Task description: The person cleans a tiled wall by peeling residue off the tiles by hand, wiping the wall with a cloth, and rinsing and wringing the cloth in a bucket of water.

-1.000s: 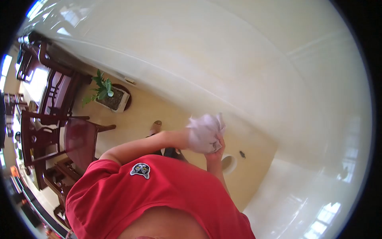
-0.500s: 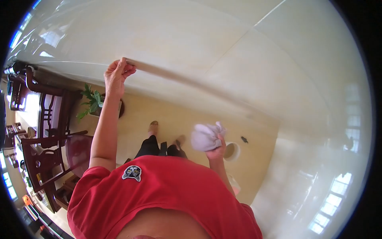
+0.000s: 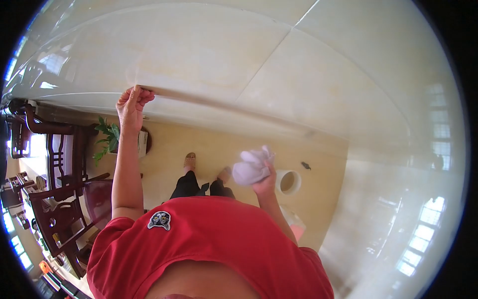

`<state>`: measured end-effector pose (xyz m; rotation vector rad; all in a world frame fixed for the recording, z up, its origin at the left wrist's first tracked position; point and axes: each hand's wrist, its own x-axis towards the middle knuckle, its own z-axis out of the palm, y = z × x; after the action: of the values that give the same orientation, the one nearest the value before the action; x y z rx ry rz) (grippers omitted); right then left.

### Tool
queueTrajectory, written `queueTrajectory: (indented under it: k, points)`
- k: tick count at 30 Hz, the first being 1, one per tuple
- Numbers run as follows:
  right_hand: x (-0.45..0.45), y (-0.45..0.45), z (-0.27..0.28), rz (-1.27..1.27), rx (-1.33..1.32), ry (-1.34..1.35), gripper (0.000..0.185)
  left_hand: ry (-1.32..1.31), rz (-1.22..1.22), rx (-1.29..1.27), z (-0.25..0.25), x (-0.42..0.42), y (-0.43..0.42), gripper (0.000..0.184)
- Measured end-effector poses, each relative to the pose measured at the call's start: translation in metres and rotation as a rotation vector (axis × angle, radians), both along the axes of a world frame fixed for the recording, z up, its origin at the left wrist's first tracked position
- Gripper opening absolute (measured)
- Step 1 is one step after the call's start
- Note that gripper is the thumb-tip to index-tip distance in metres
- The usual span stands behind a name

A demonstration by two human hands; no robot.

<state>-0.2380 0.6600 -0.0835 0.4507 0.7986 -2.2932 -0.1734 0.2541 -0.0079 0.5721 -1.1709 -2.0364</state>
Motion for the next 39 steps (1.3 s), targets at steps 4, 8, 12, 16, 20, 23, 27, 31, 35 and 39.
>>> queueTrajectory:
  k: [4,8,12,16,20,23,27,31,35,39]
  points:
    - [-0.004,-0.002,-0.001,0.018,0.013,0.024,0.058,0.033,0.009,0.03,-0.004,-0.002,-0.001,0.016]
    - [-0.006,-0.003,-0.001,0.017,0.03,0.024,0.059,0.057,0.019,0.038,-0.004,-0.003,0.0,0.016]
    - [-0.004,-0.005,0.002,0.012,0.024,-0.029,0.058,0.065,-0.005,0.03,-0.002,-0.001,0.0,0.016]
    - [-0.007,-0.004,-0.005,0.035,0.047,-0.003,0.058,0.06,-0.016,0.024,-0.004,-0.001,0.0,0.016]
    - [-0.011,-0.006,-0.008,0.045,0.05,0.002,0.057,0.055,0.014,0.06,-0.003,-0.004,0.002,0.017]
    - [-0.012,-0.008,-0.008,0.059,0.07,0.012,0.057,0.039,0.029,0.106,-0.003,-0.005,0.003,0.018]
    - [-0.01,-0.006,-0.014,0.064,0.053,-0.011,0.057,0.004,0.056,0.084,0.003,-0.007,0.007,0.016]
    - [-0.008,-0.013,-0.018,0.15,0.021,0.127,0.058,0.039,0.056,0.067,0.001,-0.005,0.015,0.012]
    - [0.002,-0.046,0.021,0.256,0.079,0.216,0.062,0.062,0.011,0.066,0.004,0.001,0.041,0.016]
    - [0.005,-0.082,0.035,0.497,0.224,0.328,0.062,-0.274,-0.318,0.098,-0.022,0.036,0.091,0.037]
